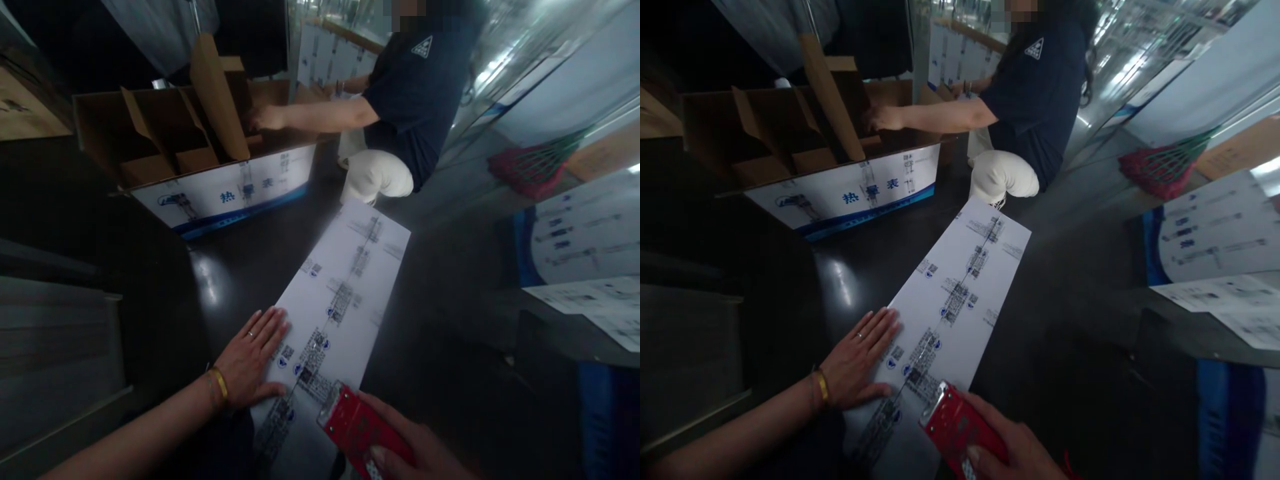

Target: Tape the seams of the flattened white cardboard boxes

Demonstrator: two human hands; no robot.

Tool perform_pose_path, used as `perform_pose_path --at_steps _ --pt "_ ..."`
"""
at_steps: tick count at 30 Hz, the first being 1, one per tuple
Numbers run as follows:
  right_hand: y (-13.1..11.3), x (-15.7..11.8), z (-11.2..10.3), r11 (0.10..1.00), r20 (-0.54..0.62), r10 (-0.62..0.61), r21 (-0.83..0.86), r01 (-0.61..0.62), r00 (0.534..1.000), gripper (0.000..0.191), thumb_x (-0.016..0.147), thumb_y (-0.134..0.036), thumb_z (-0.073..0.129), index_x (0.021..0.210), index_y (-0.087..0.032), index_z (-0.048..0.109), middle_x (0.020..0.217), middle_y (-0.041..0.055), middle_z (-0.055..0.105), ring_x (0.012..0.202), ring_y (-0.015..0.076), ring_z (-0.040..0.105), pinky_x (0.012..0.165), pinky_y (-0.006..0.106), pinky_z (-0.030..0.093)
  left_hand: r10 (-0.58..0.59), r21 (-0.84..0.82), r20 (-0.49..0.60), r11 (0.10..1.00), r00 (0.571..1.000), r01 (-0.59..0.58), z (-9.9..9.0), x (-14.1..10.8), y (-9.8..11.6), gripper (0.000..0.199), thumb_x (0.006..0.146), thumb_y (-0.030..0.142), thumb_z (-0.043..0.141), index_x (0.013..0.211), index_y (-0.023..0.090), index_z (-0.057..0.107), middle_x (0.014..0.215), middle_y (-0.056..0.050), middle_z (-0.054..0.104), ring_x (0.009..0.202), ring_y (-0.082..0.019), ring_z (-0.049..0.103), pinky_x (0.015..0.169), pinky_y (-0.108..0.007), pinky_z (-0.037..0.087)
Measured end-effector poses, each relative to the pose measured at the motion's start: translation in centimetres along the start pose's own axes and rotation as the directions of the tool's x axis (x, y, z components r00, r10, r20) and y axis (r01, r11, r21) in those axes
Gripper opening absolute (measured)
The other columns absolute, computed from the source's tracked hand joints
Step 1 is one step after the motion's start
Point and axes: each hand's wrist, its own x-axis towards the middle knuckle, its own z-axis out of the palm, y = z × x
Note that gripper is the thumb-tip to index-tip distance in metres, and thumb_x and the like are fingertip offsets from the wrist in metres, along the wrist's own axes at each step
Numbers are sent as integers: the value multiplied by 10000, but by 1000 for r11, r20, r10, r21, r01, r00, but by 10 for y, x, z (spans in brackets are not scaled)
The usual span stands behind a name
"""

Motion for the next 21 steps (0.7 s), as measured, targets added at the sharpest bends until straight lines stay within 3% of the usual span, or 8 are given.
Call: perform_pose_path --at_steps 4,8,14,21 --pt "-35 -8 -15 990 -7 67 -121 -67 998 542 865 -391 516 1395 -356 407 1270 18 607 988 253 652 783 323 550 0 31 -13 1000 1000 0 2 0 -1 1038 753 822 325 1499 139 93 1558 -162 91 1433 -336 122 1173 -484 35" --pt "-43 -18 -21 953 -28 109 -283 -112 994 579 840 -413 527 1401 -370 391 1126 28 679 934 254 658 871 391 524 0 49 -34 999 999 2 4 -1 -3 1057 747 832 309 1497 121 88 1556 -168 109 1435 -331 111 1170 -477 17" --pt "22 -49 -37 911 -57 199 -358 -206 978 570 837 -480 474 1386 -334 433 1192 27 654 1004 277 645 944 379 487 30 136 -94 991 995 -17 5 -1 -4 1067 734 846 301 1490 110 147 1551 -179 148 1434 -328 122 1167 -475 22" --pt "112 -89 -66 839 -153 352 -385 -384 923 581 799 -433 491 1373 -360 443 1043 19 711 912 289 674 812 363 515 87 223 -156 974 984 -50 6 0 -3 1082 730 830 372 1478 76 166 1534 -220 178 1422 -360 147 1147 -481 120"
